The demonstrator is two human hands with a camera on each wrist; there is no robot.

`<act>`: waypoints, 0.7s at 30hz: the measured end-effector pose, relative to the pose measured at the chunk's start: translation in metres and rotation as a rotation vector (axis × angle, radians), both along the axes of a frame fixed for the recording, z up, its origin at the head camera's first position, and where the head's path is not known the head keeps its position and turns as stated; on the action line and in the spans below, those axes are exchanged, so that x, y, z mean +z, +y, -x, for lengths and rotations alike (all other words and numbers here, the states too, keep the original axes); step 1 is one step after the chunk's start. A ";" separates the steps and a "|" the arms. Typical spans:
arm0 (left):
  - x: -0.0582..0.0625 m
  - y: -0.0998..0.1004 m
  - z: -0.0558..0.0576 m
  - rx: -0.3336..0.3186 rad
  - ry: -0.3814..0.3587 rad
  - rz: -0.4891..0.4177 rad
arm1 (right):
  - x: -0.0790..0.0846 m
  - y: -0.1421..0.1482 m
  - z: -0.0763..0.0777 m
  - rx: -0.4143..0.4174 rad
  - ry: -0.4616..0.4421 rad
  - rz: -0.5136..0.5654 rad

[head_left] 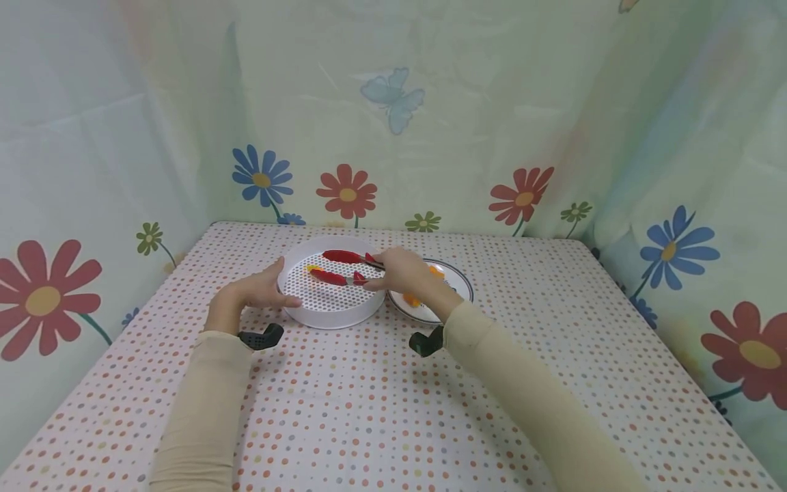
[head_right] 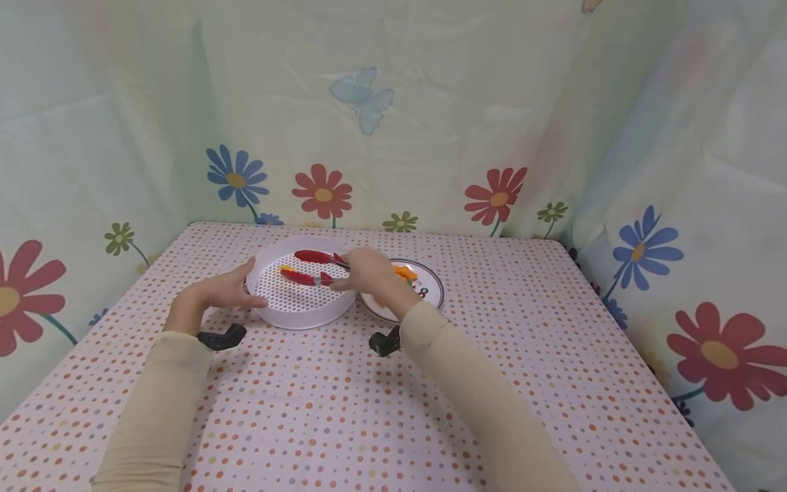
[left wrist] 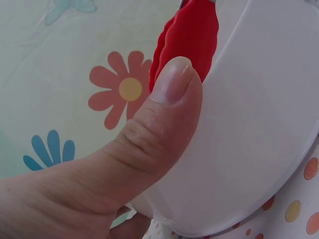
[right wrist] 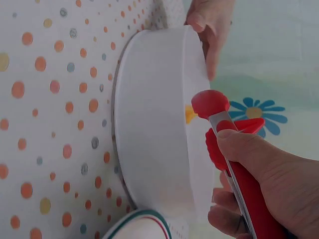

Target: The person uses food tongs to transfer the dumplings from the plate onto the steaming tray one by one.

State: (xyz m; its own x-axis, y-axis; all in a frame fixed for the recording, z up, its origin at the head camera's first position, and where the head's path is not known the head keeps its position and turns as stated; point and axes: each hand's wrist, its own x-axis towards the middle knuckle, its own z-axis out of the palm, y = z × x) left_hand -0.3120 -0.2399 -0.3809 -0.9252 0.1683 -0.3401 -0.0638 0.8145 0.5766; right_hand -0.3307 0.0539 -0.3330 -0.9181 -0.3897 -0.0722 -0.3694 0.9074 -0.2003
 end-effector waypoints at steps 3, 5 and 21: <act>-0.001 0.000 0.000 0.007 -0.007 0.007 | 0.002 0.011 0.000 -0.021 -0.014 0.029; -0.002 0.000 0.000 0.010 -0.010 0.009 | 0.003 0.018 0.000 -0.038 -0.017 0.053; 0.002 0.000 -0.001 -0.022 0.018 0.033 | 0.010 0.104 -0.012 -0.181 0.009 0.155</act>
